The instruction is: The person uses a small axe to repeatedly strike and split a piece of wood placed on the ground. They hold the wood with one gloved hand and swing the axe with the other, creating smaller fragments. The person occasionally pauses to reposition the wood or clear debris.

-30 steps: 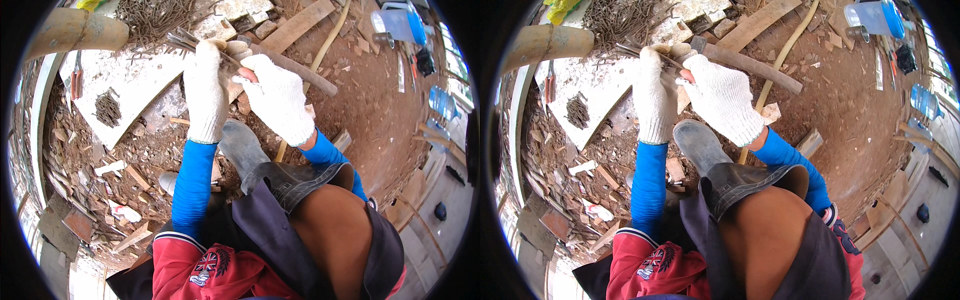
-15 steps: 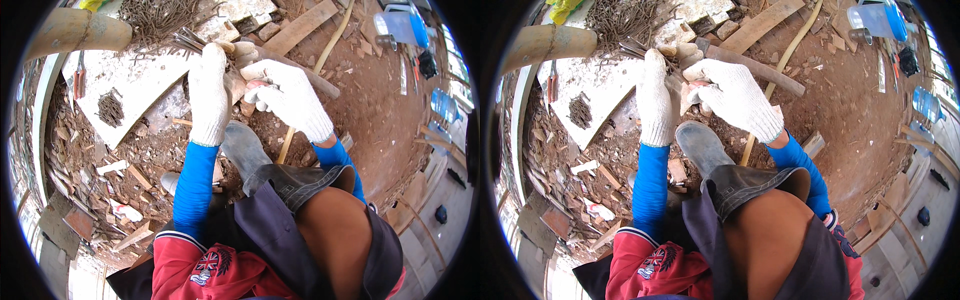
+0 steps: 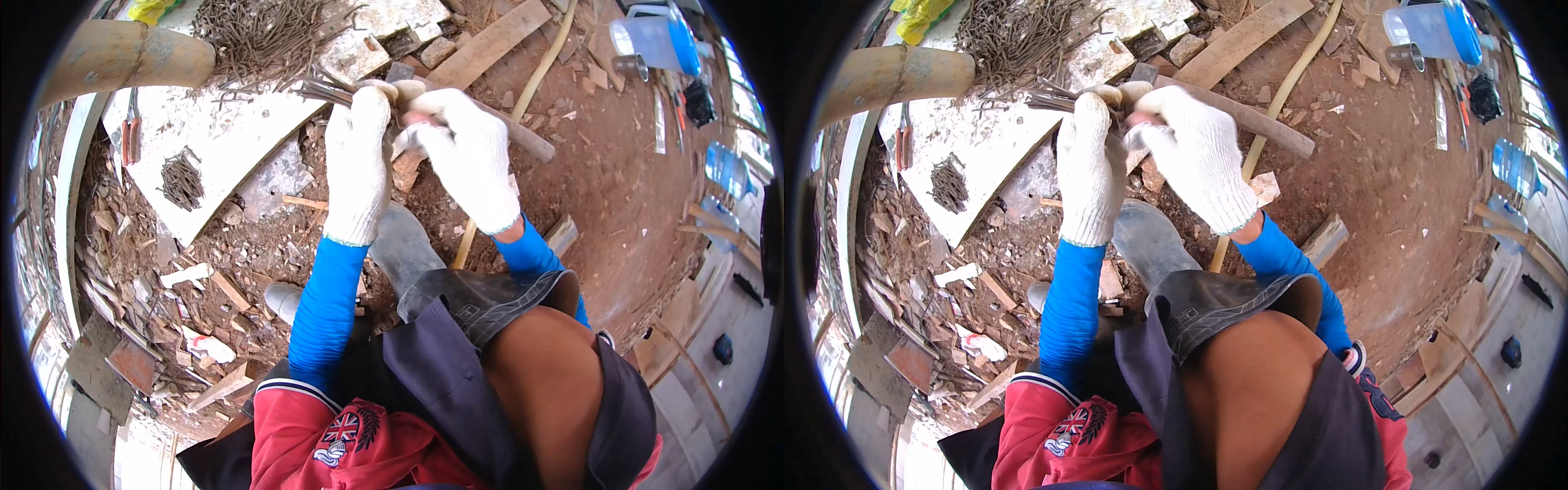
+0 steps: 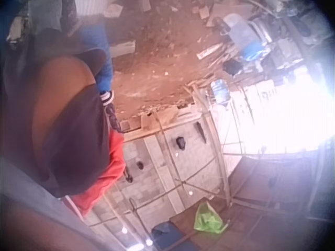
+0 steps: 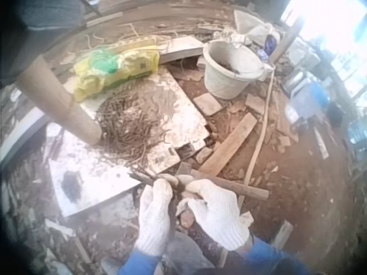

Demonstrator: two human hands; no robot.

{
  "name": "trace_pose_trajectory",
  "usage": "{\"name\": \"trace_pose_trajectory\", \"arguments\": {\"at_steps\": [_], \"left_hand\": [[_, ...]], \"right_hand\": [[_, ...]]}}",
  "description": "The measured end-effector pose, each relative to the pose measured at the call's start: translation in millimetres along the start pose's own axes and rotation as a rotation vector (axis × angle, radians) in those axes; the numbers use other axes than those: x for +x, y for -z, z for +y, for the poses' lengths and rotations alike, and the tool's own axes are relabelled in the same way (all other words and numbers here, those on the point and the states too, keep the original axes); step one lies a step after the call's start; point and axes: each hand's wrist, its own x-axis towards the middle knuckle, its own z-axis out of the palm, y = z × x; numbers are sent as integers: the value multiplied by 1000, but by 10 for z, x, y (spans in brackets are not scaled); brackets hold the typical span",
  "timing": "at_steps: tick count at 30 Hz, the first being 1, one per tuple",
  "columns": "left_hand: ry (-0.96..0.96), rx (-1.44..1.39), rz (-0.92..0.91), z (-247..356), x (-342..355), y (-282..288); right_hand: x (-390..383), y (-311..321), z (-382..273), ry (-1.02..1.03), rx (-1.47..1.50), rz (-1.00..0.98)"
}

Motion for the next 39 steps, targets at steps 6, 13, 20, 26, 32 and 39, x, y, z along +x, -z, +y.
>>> {"name": "trace_pose_trajectory", "arguments": {"at_steps": [6,13,20,26,32,39], "left_hand": [[13,-30,-22,-68,-61,-47],[125,-321,44,-201,27,94],[77,-138,24,-190,-17,-29],[5,430,66,-147,5,-54],[-175,953,8,-327,105,62],[-435,946,80,-334,96,68]], "right_hand": [[25,47,169,12,-51,-23],[-65,18,142,-239,571,-156],[16,-70,172,129,-55,-11],[345,304,192,-256,21,-205],[593,218,187,-308,290,-372],[689,-31,274,-522,445,-173]]}}
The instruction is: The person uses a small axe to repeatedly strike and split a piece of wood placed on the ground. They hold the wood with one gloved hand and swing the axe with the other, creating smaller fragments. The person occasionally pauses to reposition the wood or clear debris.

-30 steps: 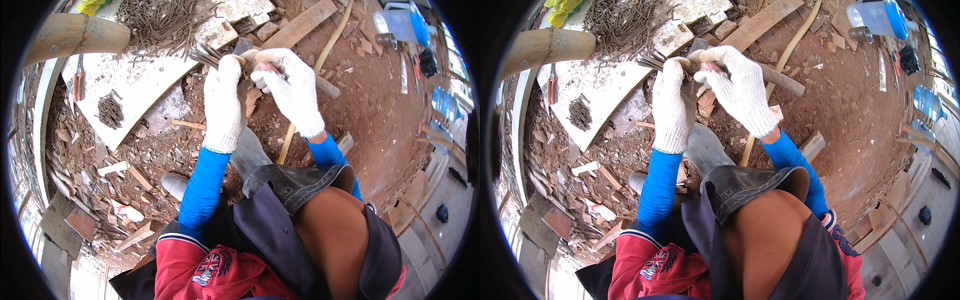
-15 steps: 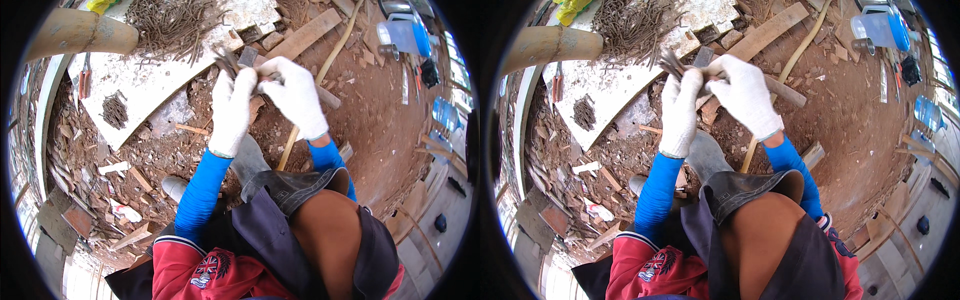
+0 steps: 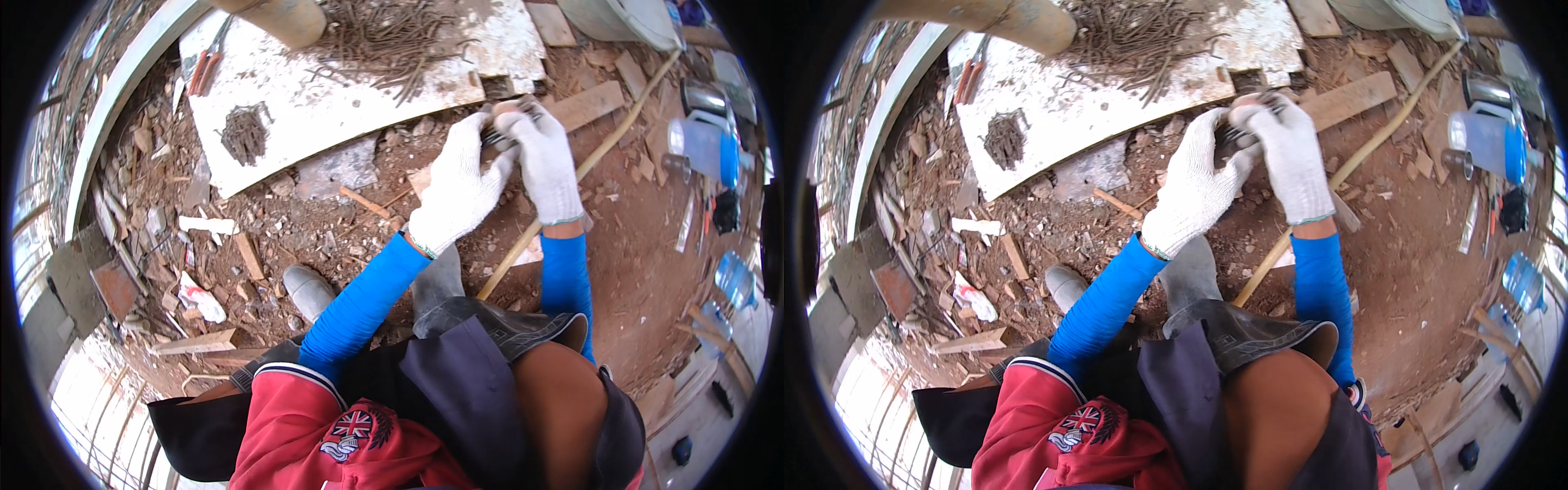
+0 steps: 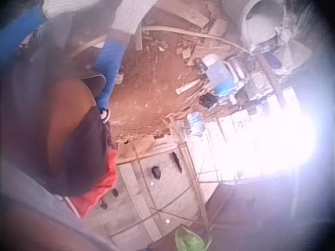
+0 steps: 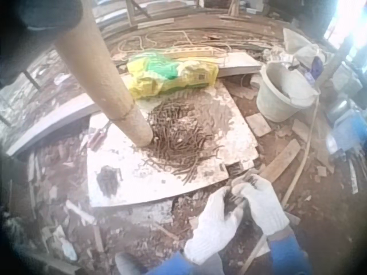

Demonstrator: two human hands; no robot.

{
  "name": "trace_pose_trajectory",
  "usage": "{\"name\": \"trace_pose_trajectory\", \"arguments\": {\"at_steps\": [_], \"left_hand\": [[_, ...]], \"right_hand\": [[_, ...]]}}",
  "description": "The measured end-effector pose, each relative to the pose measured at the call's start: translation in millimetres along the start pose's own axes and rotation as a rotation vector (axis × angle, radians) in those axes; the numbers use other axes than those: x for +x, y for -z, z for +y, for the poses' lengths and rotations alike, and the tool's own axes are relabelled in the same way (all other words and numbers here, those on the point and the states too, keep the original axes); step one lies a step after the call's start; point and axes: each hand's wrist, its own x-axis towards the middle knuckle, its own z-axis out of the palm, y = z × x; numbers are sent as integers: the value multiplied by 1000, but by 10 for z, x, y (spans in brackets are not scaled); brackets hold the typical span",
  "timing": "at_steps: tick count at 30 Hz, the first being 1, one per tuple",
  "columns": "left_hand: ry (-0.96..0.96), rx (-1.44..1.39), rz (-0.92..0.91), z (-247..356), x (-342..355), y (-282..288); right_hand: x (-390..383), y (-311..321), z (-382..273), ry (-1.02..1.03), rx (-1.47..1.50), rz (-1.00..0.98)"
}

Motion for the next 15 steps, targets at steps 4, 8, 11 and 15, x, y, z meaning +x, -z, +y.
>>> {"name": "trace_pose_trajectory", "arguments": {"at_steps": [4,8,11,15], "left_hand": [[315,-774,37,174,62,165],[295,-532,131,111,98,398],[317,-348,211,-81,106,631],[177,30,399,-447,280,1010]], "right_hand": [[263,65,-59,52,211,106],[869,287,-243,197,-346,191],[1436,366,-461,431,-908,165],[2097,389,-544,535,-1170,91]]}}
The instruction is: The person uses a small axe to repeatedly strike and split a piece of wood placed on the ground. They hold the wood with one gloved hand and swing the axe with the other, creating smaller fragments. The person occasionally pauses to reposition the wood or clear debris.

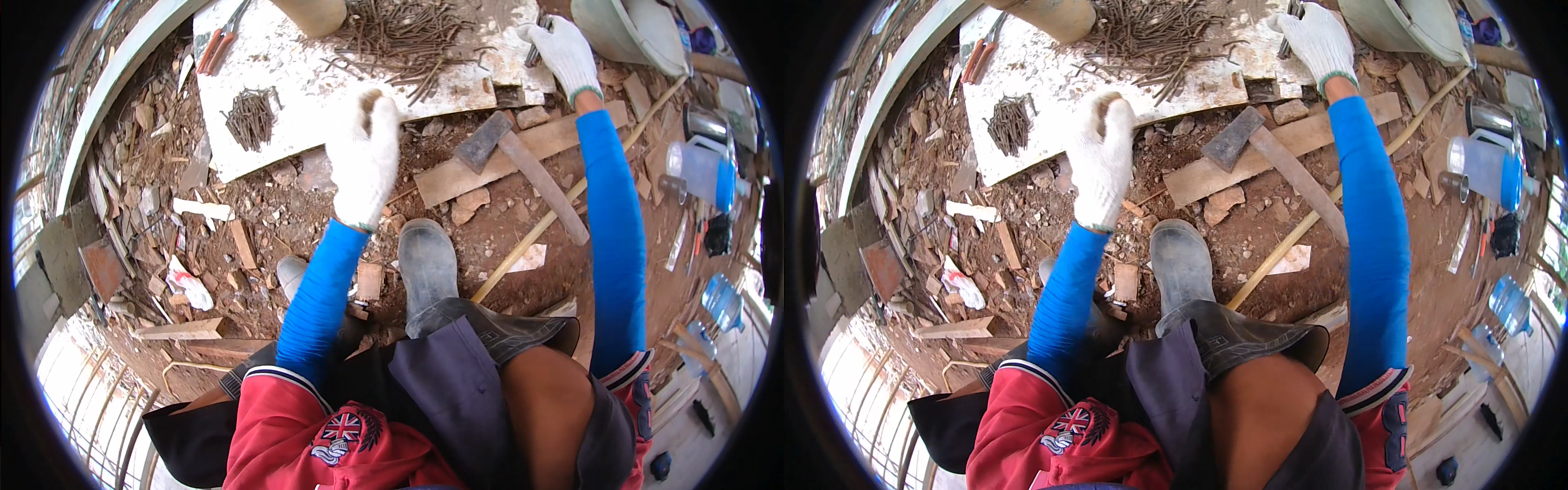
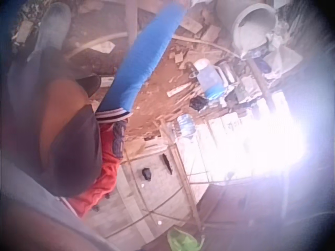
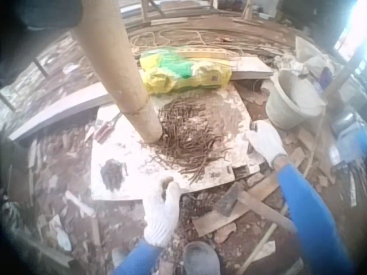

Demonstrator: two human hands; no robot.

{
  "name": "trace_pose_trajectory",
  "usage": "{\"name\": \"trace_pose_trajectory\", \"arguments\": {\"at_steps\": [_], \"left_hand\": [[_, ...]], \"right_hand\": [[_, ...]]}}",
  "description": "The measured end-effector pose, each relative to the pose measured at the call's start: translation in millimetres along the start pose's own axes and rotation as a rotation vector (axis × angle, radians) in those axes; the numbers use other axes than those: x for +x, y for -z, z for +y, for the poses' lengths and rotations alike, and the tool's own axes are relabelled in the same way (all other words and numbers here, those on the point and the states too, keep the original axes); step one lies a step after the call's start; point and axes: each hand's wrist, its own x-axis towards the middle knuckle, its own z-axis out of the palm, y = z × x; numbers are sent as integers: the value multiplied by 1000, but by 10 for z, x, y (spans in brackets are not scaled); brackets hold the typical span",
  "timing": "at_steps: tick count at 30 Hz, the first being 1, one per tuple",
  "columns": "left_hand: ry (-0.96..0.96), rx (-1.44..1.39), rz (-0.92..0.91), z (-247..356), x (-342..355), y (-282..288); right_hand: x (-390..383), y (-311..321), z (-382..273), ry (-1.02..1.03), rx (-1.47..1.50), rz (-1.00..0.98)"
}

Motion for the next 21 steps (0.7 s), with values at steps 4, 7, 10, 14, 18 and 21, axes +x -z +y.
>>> {"name": "trace_pose_trajectory", "arguments": {"at_steps": [4,7,10,14,18,21], "left_hand": [[-325,397,-7,-267,352,340],[-428,633,-14,-438,571,600],[-472,704,-5,-591,819,638],[-608,742,40,-958,1160,550],[-546,756,-101,-872,1333,543],[-460,818,-164,-814,1379,628]], "right_hand": [[187,-137,162,66,-314,117],[-81,-57,-307,-87,-246,139],[-671,-15,-555,81,-79,268],[-1439,-84,-706,46,122,149],[-2012,-132,-450,-58,86,65],[-2274,-78,-375,-162,40,44]]}}
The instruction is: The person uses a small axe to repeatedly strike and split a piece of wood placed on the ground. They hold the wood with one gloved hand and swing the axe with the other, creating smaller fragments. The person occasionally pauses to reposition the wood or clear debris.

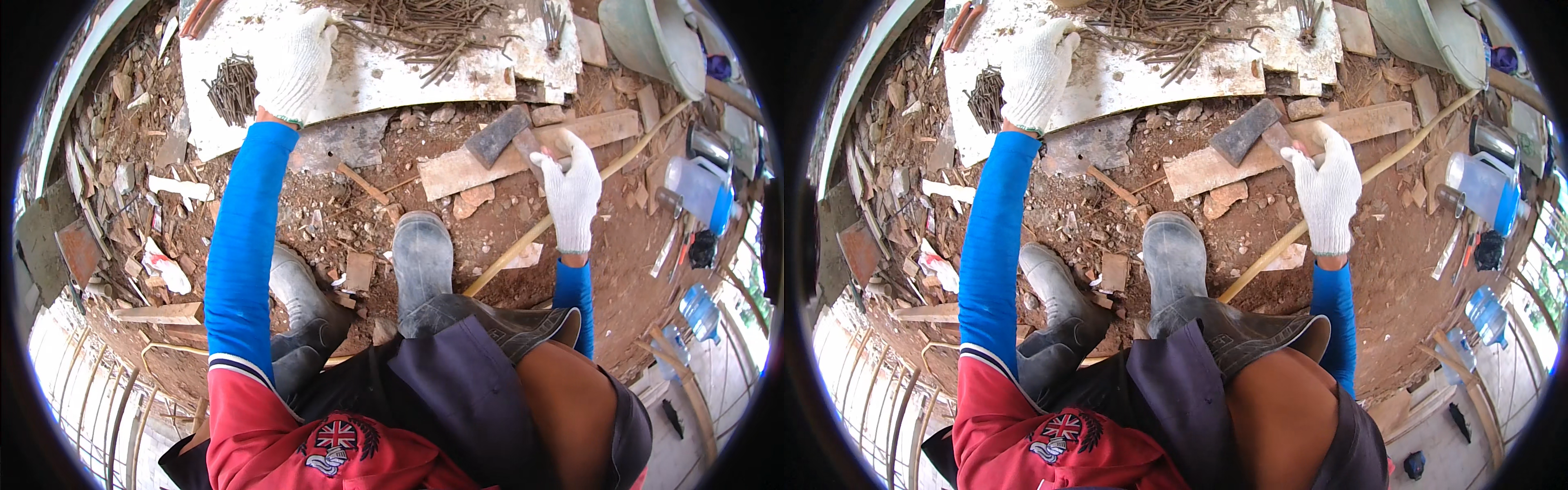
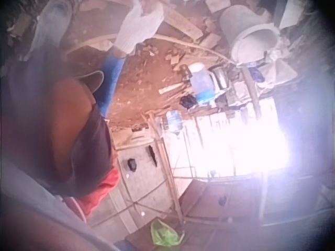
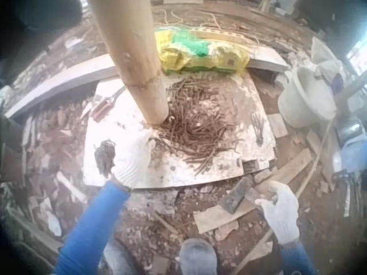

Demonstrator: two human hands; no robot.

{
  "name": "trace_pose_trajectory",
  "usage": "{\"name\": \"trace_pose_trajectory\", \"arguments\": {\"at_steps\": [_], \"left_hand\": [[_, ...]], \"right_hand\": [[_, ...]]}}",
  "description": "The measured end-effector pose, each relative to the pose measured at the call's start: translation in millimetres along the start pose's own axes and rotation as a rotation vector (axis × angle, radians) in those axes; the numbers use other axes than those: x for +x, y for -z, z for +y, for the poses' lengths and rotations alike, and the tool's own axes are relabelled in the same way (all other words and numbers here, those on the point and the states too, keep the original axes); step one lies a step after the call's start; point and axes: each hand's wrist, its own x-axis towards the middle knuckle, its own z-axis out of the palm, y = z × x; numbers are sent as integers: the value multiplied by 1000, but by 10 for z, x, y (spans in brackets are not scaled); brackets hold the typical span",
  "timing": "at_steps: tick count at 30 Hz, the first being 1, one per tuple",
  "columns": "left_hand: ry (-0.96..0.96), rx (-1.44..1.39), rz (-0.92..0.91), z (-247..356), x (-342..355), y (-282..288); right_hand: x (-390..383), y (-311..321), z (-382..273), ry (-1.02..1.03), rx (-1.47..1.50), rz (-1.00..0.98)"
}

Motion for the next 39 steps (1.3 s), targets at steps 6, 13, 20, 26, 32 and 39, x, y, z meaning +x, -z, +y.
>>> {"name": "trace_pose_trajectory", "arguments": {"at_steps": [6,13,20,26,32,39], "left_hand": [[-22,-58,81,285,-206,161],[-44,-235,93,766,-278,113],[-142,-170,275,950,168,-78],[-326,-248,118,961,-148,-186],[-54,-296,24,991,-416,-167],[-40,-330,192,775,-381,-300]], "right_hand": [[-259,187,77,-62,-114,-52],[-411,28,109,-3,-195,-121],[-687,-11,-194,-451,447,-193],[-1042,93,-216,-634,641,-174],[-1323,53,-134,-733,619,-207],[-1492,1,-177,-763,602,-210]]}}
